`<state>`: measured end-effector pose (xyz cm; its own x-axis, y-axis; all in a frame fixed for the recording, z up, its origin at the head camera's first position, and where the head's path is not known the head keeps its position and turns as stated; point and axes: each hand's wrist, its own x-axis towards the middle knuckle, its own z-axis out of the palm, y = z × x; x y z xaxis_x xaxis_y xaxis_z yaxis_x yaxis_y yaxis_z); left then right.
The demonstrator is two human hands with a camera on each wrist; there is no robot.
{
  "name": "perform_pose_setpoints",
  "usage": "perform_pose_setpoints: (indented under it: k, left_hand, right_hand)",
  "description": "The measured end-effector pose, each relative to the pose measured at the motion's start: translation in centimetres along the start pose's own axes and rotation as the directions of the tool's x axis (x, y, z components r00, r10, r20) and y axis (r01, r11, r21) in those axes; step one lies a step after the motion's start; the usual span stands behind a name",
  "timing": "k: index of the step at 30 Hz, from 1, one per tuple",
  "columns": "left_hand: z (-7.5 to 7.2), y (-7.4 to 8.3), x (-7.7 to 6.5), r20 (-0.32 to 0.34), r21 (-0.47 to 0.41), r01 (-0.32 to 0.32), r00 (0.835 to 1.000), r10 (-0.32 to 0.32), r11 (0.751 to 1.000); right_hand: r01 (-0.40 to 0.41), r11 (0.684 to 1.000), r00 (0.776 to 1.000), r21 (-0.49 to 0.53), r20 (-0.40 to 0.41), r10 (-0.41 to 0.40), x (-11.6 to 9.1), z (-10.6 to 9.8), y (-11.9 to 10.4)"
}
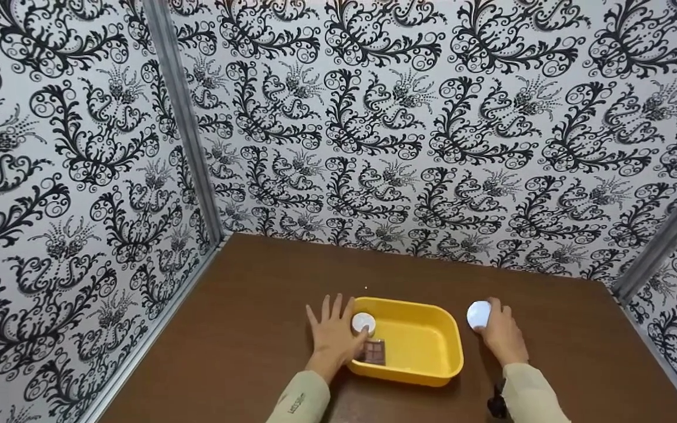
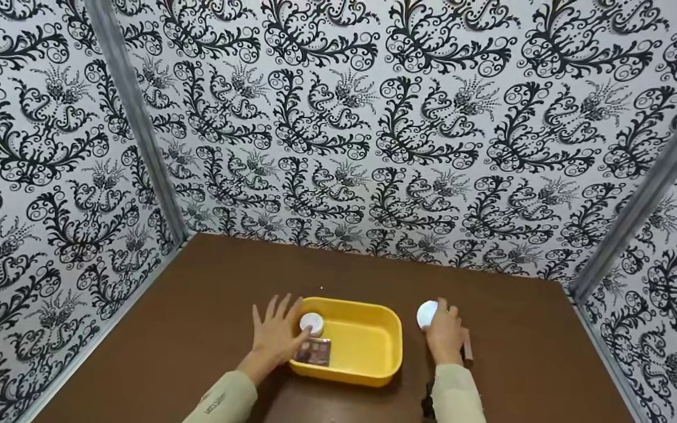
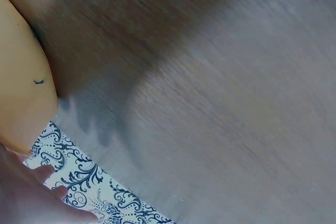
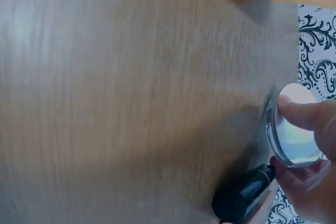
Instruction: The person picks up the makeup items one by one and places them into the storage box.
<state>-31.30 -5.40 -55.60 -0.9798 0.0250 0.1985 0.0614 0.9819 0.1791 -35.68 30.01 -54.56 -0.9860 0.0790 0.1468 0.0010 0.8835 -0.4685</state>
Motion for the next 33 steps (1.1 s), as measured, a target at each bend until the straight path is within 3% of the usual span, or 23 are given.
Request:
perform_pose_setpoints:
  k: [10, 15, 19, 22, 29, 33]
  left_hand:
    - [0.1, -0.3, 0.1, -0.015, -0.016, 0.002, 1.000, -0.002, 1.000]
    - [0.3, -0.1, 0.1, -0.010, -0.015, -0.002, 1.000, 0.002, 1.000]
    - [0.3, 0.1, 0.0, -0.018, -0.004, -0.007, 1.000, 0.007, 1.000]
    - [0.2, 0.1, -0.1, -0.019, 0.003, -0.008, 1.000, 0.008, 1.000]
    - [0.3, 0.1, 0.1, -0.010, 0.021, -0.007, 1.000, 0.007, 1.000]
    - [0.2, 0.1, 0.1, -0.002, 0.013, -0.009, 1.000, 0.009, 1.000]
  right_hand:
    - [0.039, 0.998, 0.995, 0.039, -0.094, -0.036, 0.5, -0.3, -0.4]
    - [0.004, 0.991, 0.993, 0.135, -0.118, 0.012, 0.3, -1.0, -0.4]
    - [-0.035, 0.964, 0.988, 0.264, -0.135, 0.073, 0.3, -1.8, -0.6]
    - [-0.077, 0.913, 0.986, 0.401, -0.106, 0.130, 0.2, -2.3, -0.9]
    - [-0.190, 0.708, 0.978, 0.680, 0.068, 0.197, -0.1, -3.4, -2.0]
    - [-0.225, 0.657, 0.972, 0.720, 0.121, 0.200, -0.3, -3.8, -3.0]
